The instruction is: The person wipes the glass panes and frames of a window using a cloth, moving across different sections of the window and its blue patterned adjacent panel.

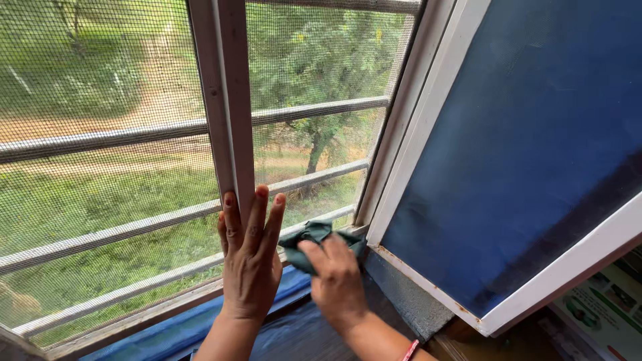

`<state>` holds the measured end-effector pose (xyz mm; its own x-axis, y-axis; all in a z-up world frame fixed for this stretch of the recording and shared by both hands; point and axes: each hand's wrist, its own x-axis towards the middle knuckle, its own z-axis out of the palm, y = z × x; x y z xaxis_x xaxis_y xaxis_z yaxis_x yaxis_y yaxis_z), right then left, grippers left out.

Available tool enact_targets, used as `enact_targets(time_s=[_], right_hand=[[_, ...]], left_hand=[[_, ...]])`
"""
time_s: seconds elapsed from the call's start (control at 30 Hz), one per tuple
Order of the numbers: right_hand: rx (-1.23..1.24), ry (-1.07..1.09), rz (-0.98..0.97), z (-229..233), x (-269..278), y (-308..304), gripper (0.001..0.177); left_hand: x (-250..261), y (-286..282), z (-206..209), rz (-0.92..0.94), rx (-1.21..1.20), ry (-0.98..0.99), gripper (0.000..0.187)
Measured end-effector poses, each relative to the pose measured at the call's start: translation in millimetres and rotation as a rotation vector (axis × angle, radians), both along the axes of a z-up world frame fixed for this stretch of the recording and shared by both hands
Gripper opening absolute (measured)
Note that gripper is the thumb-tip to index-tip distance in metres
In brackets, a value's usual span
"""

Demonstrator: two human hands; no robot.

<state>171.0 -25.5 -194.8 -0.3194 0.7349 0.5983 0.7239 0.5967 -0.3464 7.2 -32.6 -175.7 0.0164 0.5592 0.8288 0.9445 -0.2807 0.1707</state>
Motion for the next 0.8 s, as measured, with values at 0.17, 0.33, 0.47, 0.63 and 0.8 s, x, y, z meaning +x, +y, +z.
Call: enact_targets(time_s=[0.17, 0.33, 0.47, 0.63, 0.8], right_hand=[[0.121, 0.045, 0.191, -1.2, -10.4, -12.3, 0.057], [0.038, 0.171, 0.011, -3.3, 12.2, 2.2, 0.055], [0.067, 0.254, -0.091, -7.4, 12.4, 7.5, 0.05], [0.037, 0.16, 0.073, -8.3, -7.9, -10.6, 0.066], [0.055, 0.174, 0.114, -8.5, 3.8, -1.9, 0.066]], left_hand=[[1.8, 3.9, -2.9, 0.027, 0.025, -0.001, 0.094], [-6.1, -0.7, -1.0, -0.017, -0.053, 0.035, 0.096], [-7.0, -1.4, -4.3, 0.003, -0.078, 0.051, 0.096], [-5.8, 0.0, -2.0, -0.02, -0.074, 0.031, 0.099], [-9.3, -4.7, 0.2, -0.069, -0.102, 0.025, 0.101]])
